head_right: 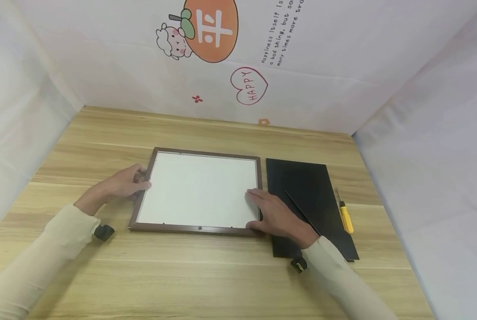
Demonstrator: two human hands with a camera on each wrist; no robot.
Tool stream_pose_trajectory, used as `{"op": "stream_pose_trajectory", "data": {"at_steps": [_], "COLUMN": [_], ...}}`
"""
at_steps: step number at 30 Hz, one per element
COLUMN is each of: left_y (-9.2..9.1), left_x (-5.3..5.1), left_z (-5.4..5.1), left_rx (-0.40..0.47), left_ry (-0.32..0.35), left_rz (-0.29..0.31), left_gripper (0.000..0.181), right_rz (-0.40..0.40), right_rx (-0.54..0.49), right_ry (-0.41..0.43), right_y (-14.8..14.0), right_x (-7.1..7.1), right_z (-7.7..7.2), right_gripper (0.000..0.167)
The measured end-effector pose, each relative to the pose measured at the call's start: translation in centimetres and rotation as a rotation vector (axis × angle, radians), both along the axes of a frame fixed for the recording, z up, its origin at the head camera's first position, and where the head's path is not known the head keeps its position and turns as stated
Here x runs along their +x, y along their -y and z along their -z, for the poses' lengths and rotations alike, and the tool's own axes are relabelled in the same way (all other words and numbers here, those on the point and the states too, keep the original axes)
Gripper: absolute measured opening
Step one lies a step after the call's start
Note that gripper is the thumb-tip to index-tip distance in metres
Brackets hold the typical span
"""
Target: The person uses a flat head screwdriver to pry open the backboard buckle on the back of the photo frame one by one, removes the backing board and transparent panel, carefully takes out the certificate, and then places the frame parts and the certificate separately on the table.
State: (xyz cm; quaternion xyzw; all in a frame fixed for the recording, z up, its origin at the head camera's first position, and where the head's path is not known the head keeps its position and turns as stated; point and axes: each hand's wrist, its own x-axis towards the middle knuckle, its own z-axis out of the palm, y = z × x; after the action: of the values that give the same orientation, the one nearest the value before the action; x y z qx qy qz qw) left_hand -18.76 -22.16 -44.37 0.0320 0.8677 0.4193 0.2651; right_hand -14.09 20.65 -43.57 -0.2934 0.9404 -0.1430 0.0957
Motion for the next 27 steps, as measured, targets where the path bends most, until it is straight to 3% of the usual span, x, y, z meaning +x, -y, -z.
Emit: {"op": "stream_pose_trajectory", "data": {"at_steps": [7,13,27], "left_y": [-0.3,-0.3,-0.1], "left_x": [0.2,0.1,-0.1], "left_z": [-0.3,-0.3,-0.2], "left_rx": [-0.01,-0.008,-0.03], "left_ry": [-0.005,-0.007,0.007], "left_rz": [0.011,0.022,0.009], "left_gripper": [0.055,0.056,0.053], "right_rz": [-0.065,-0.072,-0.126], "right_rx": [0.111,0.193,0.285], "right_ry": [0.122,0.185,0.087], "right_y": [0.4,0.7,1.1], "right_x": [-1.4,-2.0,-2.4], "right_z": [-0.6,-1.0,-0.9], "right_gripper": [0.11,0.114,0.11]}}
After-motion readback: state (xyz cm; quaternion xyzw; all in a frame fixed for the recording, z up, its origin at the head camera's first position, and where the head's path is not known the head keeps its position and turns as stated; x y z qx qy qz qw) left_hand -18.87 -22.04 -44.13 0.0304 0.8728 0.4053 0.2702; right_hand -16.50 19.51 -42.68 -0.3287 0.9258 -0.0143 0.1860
